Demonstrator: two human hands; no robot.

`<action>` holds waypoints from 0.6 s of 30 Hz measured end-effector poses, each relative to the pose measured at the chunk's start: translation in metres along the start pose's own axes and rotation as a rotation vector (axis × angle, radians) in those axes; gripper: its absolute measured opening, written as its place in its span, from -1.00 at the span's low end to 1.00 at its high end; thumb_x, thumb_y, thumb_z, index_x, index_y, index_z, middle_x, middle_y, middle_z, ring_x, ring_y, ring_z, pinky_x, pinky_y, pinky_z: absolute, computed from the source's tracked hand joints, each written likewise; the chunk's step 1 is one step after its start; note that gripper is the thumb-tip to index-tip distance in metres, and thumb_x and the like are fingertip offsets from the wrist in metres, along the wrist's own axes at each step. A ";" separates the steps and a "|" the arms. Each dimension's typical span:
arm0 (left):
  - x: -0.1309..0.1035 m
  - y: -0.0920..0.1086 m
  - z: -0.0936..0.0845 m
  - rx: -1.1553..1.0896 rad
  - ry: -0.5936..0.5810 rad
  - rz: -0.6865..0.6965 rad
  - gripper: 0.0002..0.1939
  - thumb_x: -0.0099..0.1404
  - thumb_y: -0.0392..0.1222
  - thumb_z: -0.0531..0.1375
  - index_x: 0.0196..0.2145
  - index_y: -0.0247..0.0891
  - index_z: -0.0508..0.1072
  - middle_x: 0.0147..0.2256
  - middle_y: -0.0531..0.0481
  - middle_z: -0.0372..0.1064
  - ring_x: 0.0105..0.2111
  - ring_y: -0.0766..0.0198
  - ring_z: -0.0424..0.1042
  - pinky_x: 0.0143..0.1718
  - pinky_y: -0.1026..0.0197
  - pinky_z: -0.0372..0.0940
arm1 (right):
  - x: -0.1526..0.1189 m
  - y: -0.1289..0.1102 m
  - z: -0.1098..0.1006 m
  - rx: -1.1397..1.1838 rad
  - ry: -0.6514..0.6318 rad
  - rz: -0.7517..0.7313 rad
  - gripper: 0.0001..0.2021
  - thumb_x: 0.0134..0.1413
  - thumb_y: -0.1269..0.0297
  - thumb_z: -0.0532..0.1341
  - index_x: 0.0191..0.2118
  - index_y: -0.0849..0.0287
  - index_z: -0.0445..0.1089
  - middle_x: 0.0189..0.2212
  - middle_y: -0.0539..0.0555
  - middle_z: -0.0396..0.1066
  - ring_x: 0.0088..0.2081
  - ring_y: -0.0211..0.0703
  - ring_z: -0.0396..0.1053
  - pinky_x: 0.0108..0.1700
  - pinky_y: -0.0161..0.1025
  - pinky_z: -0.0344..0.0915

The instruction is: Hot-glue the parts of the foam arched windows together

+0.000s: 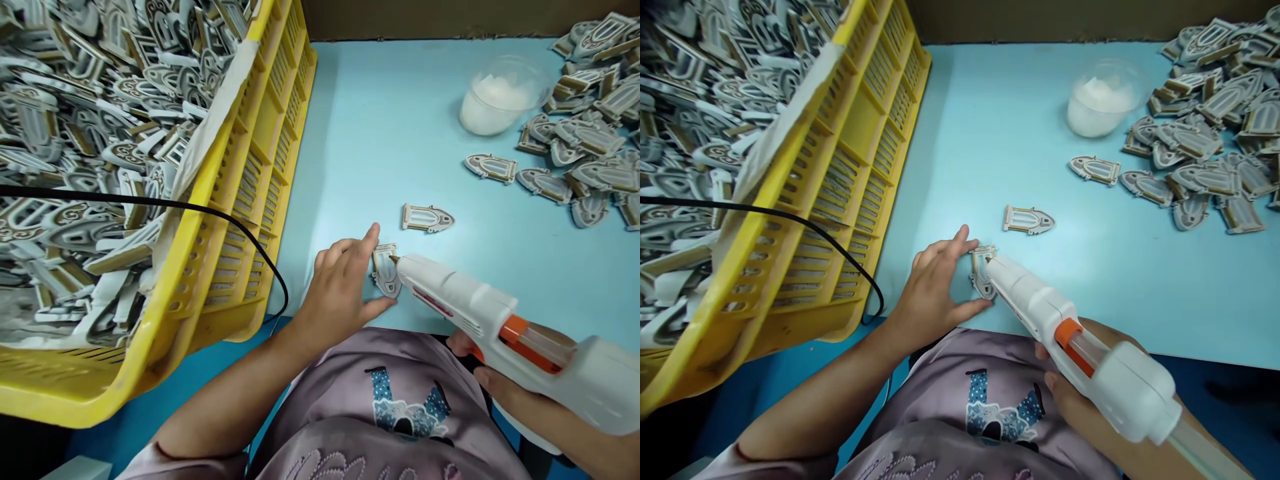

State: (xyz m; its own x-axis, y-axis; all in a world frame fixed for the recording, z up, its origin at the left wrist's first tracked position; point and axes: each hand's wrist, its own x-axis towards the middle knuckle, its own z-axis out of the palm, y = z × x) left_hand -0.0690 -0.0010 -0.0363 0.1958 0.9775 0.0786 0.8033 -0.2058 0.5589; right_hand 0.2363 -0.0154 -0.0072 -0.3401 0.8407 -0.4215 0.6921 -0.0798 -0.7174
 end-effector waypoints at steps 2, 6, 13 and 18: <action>0.000 0.000 0.001 -0.026 0.000 0.008 0.25 0.17 -0.05 0.45 0.47 -0.04 -0.37 0.25 -0.20 0.32 0.22 -0.11 0.22 0.20 -0.18 0.09 | 0.005 -0.002 -0.001 -0.001 -0.031 0.017 -0.78 0.11 0.05 0.33 -0.14 -0.05 0.54 -0.22 0.04 0.60 -0.20 0.02 0.59 -0.09 -0.20 0.58; 0.002 -0.003 -0.001 -0.061 -0.013 0.006 0.25 0.18 -0.04 0.45 0.47 -0.02 -0.38 0.25 -0.17 0.33 0.21 -0.08 0.21 0.21 -0.17 0.08 | 0.008 -0.013 0.003 0.005 -0.008 0.049 -0.79 0.15 0.04 0.29 -0.17 -0.02 0.53 -0.20 0.06 0.59 -0.13 0.03 0.58 -0.12 -0.25 0.57; 0.002 -0.003 -0.002 -0.076 -0.018 0.004 0.21 0.20 -0.01 0.44 0.47 -0.06 -0.35 0.22 -0.15 0.37 0.21 -0.06 0.20 0.18 -0.13 0.09 | 0.010 -0.015 0.003 0.008 -0.016 0.052 -0.86 0.21 0.08 0.24 -0.21 -0.05 0.52 -0.28 0.03 0.59 -0.18 0.00 0.58 -0.30 -0.28 0.58; 0.001 -0.003 -0.001 -0.084 -0.009 -0.002 0.16 0.24 0.00 0.40 0.48 -0.06 -0.32 0.19 -0.15 0.39 0.21 -0.06 0.21 0.17 -0.14 0.10 | 0.020 -0.019 0.000 0.057 -0.075 0.048 -0.55 0.40 -0.07 -0.02 -0.28 0.00 0.53 -0.33 0.00 0.60 -0.30 -0.11 0.61 -0.30 -0.26 0.56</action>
State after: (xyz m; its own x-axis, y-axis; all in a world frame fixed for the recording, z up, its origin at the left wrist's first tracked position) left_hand -0.0721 0.0009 -0.0373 0.1996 0.9774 0.0700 0.7536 -0.1988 0.6266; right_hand 0.2158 0.0031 -0.0023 -0.3556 0.7930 -0.4947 0.6721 -0.1508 -0.7249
